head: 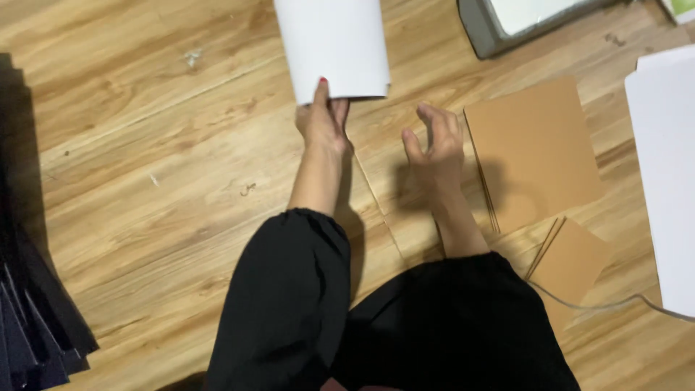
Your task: Assembling folder covers by placing cardboard inserts onto a base sheet and smoothing them with a scraper.
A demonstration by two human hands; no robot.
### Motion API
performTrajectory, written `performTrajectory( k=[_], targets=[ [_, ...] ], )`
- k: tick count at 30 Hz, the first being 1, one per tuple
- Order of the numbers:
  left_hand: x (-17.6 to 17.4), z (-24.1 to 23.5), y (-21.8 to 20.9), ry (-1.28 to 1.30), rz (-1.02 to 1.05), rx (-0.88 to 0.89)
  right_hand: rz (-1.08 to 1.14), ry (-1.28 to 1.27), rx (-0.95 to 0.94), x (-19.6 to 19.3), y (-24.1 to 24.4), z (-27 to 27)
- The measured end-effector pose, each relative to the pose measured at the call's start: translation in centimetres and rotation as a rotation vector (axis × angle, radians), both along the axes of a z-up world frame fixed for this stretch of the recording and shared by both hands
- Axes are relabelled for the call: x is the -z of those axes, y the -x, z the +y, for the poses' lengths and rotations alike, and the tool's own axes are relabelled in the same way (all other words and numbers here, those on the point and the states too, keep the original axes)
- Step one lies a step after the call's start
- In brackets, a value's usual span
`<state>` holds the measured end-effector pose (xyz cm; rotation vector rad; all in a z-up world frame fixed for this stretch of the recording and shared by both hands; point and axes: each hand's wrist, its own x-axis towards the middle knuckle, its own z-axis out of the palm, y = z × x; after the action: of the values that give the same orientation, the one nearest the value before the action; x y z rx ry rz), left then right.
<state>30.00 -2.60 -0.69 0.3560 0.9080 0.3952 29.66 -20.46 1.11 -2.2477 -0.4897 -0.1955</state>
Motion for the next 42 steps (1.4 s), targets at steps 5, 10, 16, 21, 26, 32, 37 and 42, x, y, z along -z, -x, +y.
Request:
performTrajectory(
  k=[5,10,16,21,26,32,37,42],
  targets=[
    [-6.8,2.2,2.4,-0.2,-0.011,-0.148,0.025,-0.036,-0.001,-0.8,0.8,1.1],
    [-15.0,5.0,10.6,-0.278,-0.221,0.113,1.035,-0.815,-0.082,0.3,2.1,2.4],
    [-23.2,9.2,27.8,-0.211,0.073,0.218,1.109,-1.511,0.025,-3.5,2.7,-0.6],
    [-26.0,8.5,34.7,-0.293,0.079,0.179,1.13,-1.325,-0.026,-8.0,6.7,-2.5],
    [-27.1,4.7,36.9,-0.385,0.092,0.119,1.03,-1.287,0.009,-5.5,6.7,-4.7],
    [-20.9,6.4,39.3,-0.505,-0.101,0.178,1.027,-1.237,0.035,-8.4,5.8,-5.6],
    [-22.7,12.0,31.6,-0.706,0.017,0.219,1.073,-1.048,0.156,-7.3,-5.0,-0.7],
    [-30.4,20.6,21.4,-0.828,0.095,0.115,1.045,-1.07,0.097,-13.9,-11.2,7.1]
  ],
)
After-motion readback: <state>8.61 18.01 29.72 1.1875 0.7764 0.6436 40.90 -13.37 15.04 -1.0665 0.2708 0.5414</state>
